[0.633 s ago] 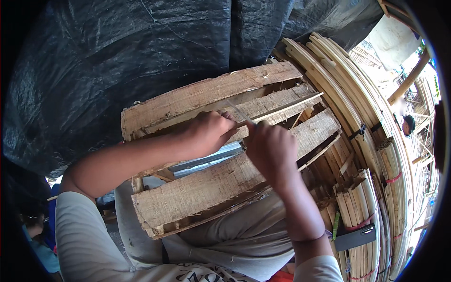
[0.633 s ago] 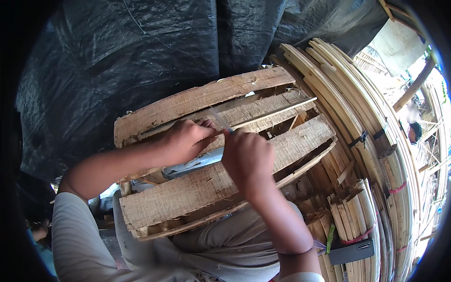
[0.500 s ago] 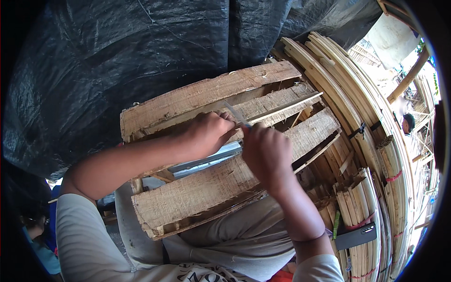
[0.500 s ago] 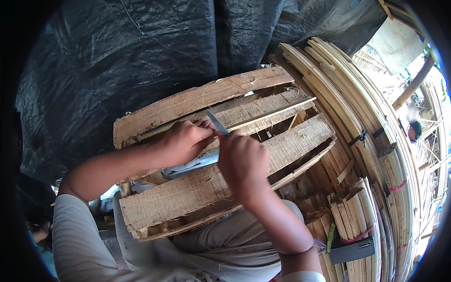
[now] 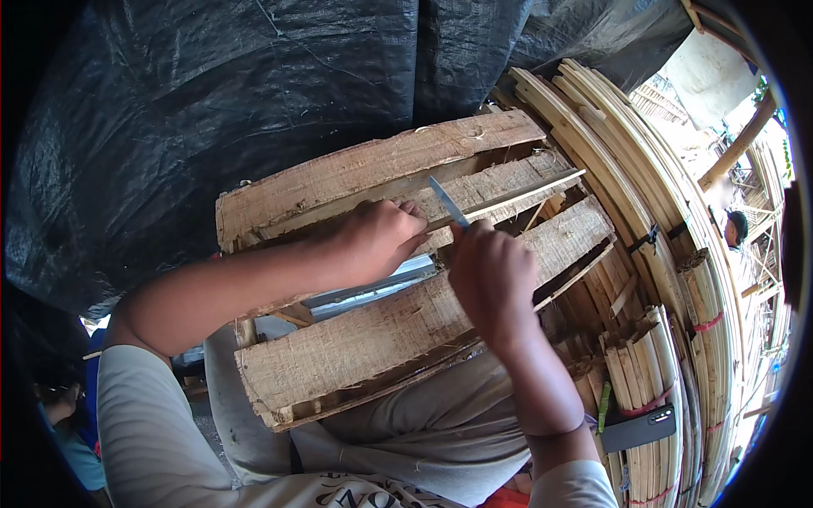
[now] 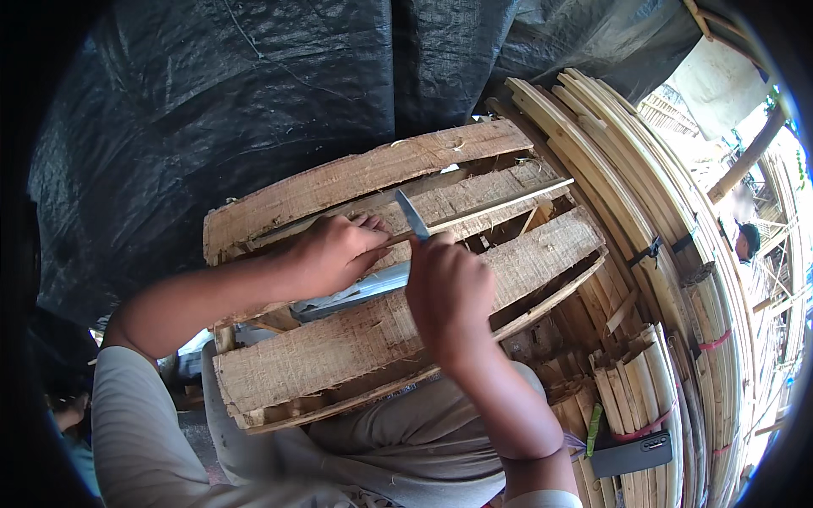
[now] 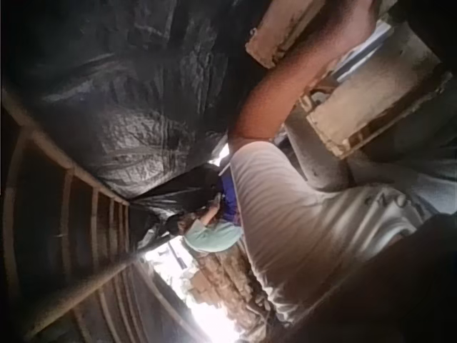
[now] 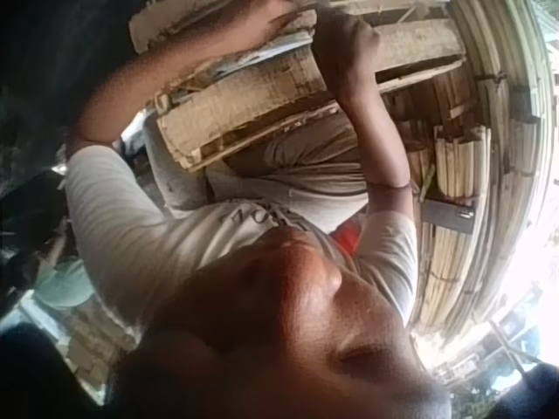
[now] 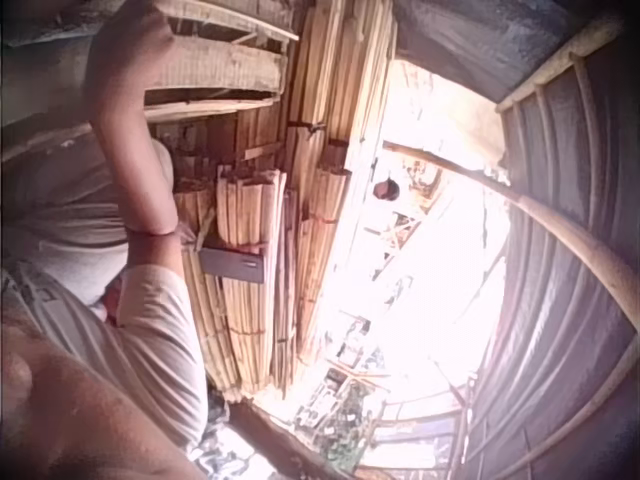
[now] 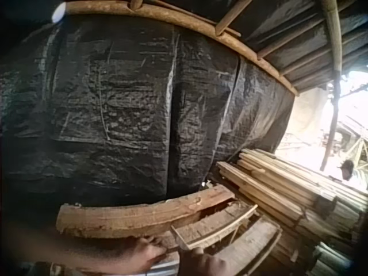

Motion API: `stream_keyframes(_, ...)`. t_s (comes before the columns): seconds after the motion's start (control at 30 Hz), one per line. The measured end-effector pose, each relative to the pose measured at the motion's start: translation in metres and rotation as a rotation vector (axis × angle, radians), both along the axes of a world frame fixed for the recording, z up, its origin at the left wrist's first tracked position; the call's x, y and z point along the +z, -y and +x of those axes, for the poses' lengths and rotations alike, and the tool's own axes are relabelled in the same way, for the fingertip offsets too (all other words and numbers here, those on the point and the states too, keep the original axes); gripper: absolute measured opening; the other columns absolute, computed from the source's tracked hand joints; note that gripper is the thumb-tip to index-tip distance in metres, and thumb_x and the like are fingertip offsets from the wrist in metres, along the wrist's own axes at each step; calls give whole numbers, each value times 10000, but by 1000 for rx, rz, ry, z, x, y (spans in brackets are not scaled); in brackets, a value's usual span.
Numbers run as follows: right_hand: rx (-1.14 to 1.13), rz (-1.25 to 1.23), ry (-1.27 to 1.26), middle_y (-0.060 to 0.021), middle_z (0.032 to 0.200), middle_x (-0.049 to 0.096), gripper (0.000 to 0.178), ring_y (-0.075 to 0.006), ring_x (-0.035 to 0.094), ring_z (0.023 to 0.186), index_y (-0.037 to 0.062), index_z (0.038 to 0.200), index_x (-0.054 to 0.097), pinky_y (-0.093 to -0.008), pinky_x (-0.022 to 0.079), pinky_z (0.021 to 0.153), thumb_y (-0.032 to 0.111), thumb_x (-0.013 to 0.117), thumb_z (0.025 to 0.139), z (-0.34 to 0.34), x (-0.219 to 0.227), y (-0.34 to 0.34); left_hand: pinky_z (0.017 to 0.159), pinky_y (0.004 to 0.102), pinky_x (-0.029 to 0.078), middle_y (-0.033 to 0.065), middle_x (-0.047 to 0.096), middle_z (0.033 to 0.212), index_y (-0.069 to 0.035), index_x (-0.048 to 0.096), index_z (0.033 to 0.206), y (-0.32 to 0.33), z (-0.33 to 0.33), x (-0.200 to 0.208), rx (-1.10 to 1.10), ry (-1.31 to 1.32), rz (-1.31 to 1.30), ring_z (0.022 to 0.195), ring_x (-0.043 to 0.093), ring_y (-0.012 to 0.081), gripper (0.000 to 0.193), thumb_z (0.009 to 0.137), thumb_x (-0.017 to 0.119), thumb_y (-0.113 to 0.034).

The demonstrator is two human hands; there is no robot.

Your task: The person shapes a bamboo strip by carving, shaving, and scraping its edges and surfaces with a small knife while resting it on a wooden crate.

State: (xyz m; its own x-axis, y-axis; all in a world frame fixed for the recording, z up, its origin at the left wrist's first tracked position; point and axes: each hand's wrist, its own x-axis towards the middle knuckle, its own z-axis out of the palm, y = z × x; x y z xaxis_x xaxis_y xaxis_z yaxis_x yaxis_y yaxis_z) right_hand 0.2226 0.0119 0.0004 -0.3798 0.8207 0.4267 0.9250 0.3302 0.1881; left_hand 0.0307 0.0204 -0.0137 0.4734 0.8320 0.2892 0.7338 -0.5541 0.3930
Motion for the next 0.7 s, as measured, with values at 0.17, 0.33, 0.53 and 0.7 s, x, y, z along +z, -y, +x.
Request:
stream_keyframes(0.17,77,139,-15,-13,549,610,383,-183,655,473,124,758,564,-313,511,420,366,509,1050,14,-7,-12,726,440,589,224,682,839,21,659,878,-1,-1,-3,-4,33,39,790,710,383,100,930,671,-63)
stream_keyframes(0.33,96,53,-39,-19,547,610,383,-175,659,477,127,749,561,-312,515,426,353,507,1054,10,-4,-7,762,434,600,239,681,850,27,646,858,1,0,-1,-5,46,57,816,716,381,111,923,672,-59)
stream_keyframes(0.53,105,107,-14,-15,552,616,378,-179,672,498,126,745,566,-298,525,445,347,518,1048,10,-7,-6,800,431,603,250,687,866,32,656,886,0,-1,-4,-11,13,71,833,720,383,108,927,668,-67)
stream_keyframes(0.7,97,49,-2,-25,568,622,387,-187,675,513,114,745,584,-304,520,442,338,512,1052,7,-5,0,810,427,602,248,687,858,39,662,926,-1,0,-4,-19,25,75,824,719,388,100,920,662,-60)
